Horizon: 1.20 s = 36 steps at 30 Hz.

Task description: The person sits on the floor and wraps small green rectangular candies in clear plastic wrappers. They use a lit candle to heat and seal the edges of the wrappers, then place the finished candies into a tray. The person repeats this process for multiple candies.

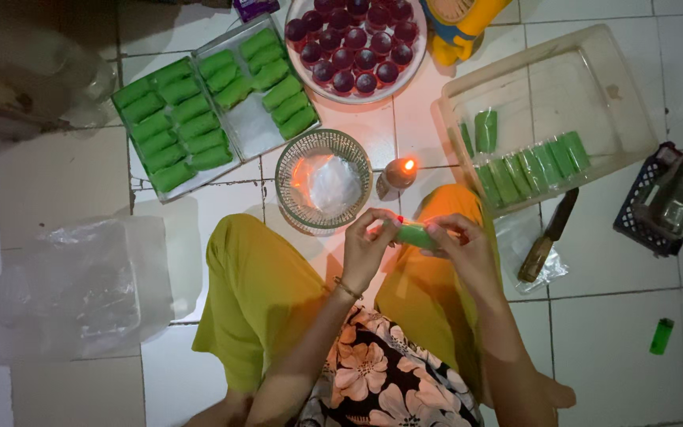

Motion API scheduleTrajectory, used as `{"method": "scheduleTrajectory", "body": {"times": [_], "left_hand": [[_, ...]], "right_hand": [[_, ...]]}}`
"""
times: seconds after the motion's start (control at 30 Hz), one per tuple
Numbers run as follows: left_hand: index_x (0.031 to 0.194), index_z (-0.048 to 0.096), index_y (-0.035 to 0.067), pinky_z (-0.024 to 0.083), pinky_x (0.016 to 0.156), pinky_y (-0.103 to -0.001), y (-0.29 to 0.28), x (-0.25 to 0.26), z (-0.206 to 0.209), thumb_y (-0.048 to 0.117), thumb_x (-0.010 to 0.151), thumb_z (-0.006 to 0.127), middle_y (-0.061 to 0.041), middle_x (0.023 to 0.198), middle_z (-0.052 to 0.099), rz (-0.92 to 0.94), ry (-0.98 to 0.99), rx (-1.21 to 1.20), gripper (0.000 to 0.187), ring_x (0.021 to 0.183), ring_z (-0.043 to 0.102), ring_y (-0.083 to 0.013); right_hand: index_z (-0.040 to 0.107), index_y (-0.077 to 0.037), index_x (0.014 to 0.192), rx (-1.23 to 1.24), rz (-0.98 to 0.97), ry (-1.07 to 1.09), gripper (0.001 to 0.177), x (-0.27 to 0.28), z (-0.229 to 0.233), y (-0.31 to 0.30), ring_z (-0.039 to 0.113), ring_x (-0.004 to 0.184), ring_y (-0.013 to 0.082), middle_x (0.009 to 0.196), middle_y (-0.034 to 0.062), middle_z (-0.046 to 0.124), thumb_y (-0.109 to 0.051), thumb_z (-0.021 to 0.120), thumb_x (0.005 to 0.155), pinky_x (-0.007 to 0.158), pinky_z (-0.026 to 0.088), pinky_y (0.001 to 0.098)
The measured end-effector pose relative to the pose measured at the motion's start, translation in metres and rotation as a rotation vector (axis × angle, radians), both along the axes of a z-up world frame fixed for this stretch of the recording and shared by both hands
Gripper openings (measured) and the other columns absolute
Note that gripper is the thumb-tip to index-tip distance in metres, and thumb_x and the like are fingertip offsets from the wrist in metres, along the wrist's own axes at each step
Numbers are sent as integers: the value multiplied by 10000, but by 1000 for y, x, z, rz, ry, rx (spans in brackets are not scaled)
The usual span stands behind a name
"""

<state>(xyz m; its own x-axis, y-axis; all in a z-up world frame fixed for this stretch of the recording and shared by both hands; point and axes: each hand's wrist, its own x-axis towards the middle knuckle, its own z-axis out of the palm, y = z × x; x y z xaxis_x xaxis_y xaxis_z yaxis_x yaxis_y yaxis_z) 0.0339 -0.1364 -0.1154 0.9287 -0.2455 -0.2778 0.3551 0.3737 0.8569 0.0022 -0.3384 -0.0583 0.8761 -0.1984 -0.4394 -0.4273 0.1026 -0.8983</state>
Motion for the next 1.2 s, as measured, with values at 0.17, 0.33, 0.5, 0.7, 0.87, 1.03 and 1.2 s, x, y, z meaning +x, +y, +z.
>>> {"method": "scheduleTrajectory", "body": {"times": [0.17,0.33,0.5,0.7,0.87,1.03,1.2], "left_hand": [[1079,690,17,593,754,-274,-11,5,-18,-11,1067,705,-56,1129,732,71,-87,76,34,910,713,-116],[1024,641,32,595,717,-269,-23,18,-36,-29,1017,697,-46,1101,749,200,-51,130,83,872,693,-101],[1012,594,43,570,750,-243,-31,34,-68,-63,959,700,-52,1051,740,293,-113,187,159,876,657,-79],[970,561,55,506,735,-226,-36,45,-114,-91,963,714,-6,942,639,369,-7,41,212,812,572,-49],[936,519,64,496,697,-232,-30,45,-122,-52,991,761,4,892,613,362,57,137,274,776,555,-43],[924,512,62,503,712,-223,-27,42,-118,-53,988,748,-23,1008,717,412,45,71,271,803,577,-41],[954,530,56,506,722,-219,-25,37,-125,-71,985,750,-37,1039,697,458,36,78,256,845,586,-51]], "right_hand": [[790,46,1126,18,-41,-7,261,9,-12,-2,776,939,187,1100,105,778,-198,770,1035,807,726,376],[742,24,1123,110,-90,11,208,29,-44,-7,782,988,190,1102,118,773,-173,750,1054,857,727,405],[688,29,1199,212,-94,88,252,51,-70,-13,782,1048,229,1146,106,755,-169,717,1046,944,705,439],[686,41,1293,386,-67,87,360,70,-114,-21,763,1181,296,1306,172,765,-234,703,1061,1051,640,487],[666,12,1329,536,-108,33,369,66,-177,-30,760,1237,309,1350,155,720,-257,679,1078,1095,631,512],[661,-10,1336,509,-140,134,344,63,-199,-30,749,1155,302,1297,163,729,-243,686,1083,1042,646,502],[719,41,1224,444,-126,150,296,76,-178,-19,764,1027,281,1158,155,761,-193,716,1043,988,693,506]]}}
